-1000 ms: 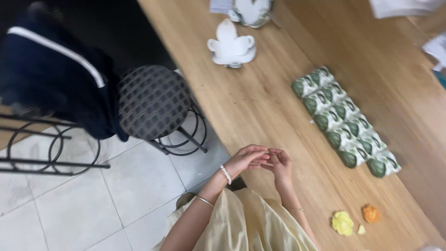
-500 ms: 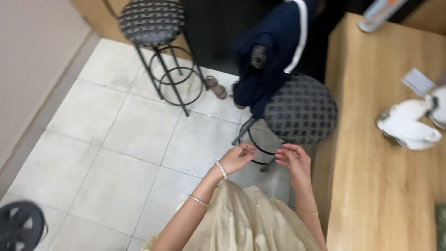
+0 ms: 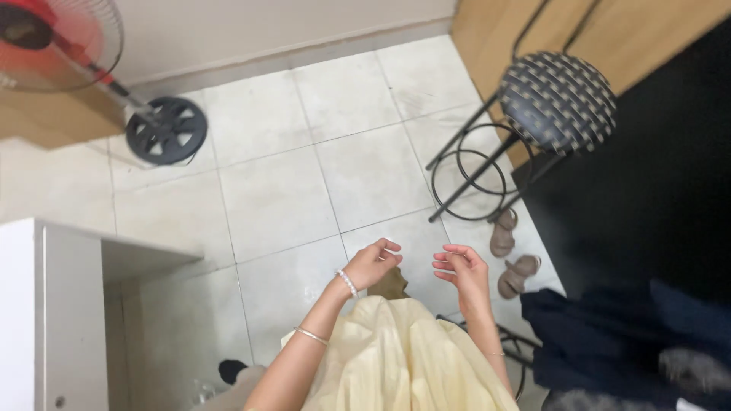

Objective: The recorder is arranging small green gift boxes on a shelf and a workbench in a candle studio.

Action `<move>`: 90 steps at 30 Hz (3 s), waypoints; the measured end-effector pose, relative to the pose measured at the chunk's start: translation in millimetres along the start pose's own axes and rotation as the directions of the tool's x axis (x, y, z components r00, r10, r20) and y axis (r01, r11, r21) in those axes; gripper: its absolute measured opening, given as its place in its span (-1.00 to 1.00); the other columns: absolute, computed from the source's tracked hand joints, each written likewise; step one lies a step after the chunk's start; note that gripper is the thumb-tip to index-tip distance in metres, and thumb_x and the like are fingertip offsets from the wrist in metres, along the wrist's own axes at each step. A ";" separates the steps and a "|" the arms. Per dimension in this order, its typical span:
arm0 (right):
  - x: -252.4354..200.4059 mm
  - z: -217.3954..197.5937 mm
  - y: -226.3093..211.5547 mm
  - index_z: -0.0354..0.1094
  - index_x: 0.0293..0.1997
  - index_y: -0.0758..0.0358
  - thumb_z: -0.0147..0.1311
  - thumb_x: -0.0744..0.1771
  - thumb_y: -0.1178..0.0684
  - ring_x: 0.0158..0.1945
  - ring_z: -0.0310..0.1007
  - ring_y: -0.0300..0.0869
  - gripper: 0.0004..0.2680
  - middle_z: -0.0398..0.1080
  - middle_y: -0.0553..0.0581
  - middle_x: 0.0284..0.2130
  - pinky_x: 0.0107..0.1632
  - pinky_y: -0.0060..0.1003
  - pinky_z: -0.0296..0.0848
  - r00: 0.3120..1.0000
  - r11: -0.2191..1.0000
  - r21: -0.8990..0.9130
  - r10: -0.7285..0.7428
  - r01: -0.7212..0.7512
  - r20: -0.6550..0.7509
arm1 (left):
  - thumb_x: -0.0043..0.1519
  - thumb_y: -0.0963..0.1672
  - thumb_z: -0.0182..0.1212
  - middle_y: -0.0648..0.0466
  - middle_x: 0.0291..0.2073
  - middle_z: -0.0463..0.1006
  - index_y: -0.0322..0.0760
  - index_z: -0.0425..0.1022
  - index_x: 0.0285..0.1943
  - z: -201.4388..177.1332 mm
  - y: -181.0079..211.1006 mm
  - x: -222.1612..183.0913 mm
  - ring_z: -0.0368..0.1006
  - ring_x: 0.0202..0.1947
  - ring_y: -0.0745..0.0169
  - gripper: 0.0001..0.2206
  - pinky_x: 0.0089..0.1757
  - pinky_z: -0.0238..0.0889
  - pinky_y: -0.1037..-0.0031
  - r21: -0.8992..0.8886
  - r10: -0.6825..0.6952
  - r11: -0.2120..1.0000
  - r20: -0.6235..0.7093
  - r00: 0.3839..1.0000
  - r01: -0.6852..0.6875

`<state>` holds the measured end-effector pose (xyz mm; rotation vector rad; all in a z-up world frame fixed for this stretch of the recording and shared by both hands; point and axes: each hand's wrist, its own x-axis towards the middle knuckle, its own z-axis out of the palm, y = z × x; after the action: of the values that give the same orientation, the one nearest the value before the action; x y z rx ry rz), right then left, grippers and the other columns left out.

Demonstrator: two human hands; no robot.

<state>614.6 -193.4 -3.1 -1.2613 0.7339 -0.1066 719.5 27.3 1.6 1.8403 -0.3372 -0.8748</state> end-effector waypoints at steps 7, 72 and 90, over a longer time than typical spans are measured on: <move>130.4 96.1 -72.4 0.38 -0.01 0.36 -0.06 0.35 0.17 -0.18 0.59 -0.08 -0.84 0.55 0.25 -0.20 -0.15 -0.17 0.60 0.940 0.965 -0.259 0.121 -0.036 0.320 | 0.27 -0.01 0.20 -0.04 -0.15 0.64 -0.28 0.47 0.19 -63.3 36.3 33.6 0.55 -0.09 0.16 -0.62 -0.05 0.40 0.38 -0.136 -0.049 0.991 -0.308 0.950 0.007; -52.8 1705.1 206.5 0.41 0.00 0.35 0.02 0.36 0.14 -0.19 0.59 -0.08 -0.84 0.54 0.23 -0.24 -0.14 -0.21 0.59 -0.187 0.677 -0.520 0.685 0.521 0.704 | 0.29 -0.05 0.19 -0.06 -0.07 0.65 -0.29 0.40 0.22 -1258.0 -491.1 -402.1 0.60 -0.11 0.14 -0.63 -0.09 0.45 0.37 -0.536 -0.581 0.806 -0.798 -0.162 -0.251; -199.9 2215.0 354.3 0.41 -0.03 0.34 -0.03 0.37 0.13 -0.22 0.59 -0.10 -0.85 0.56 0.21 -0.26 -0.18 -0.22 0.59 -0.187 0.675 -0.505 0.680 0.538 0.709 | 0.29 -0.10 0.20 -0.01 -0.15 0.66 -0.26 0.47 0.19 -1623.1 -670.6 -638.8 0.55 -0.19 0.25 -0.69 -0.13 0.44 0.44 -0.568 -0.671 0.739 -0.670 -0.317 -0.362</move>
<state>1578.2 1842.0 18.6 -1.5058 -0.8667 1.5242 1305.3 1801.9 12.0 1.2241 1.3711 0.7220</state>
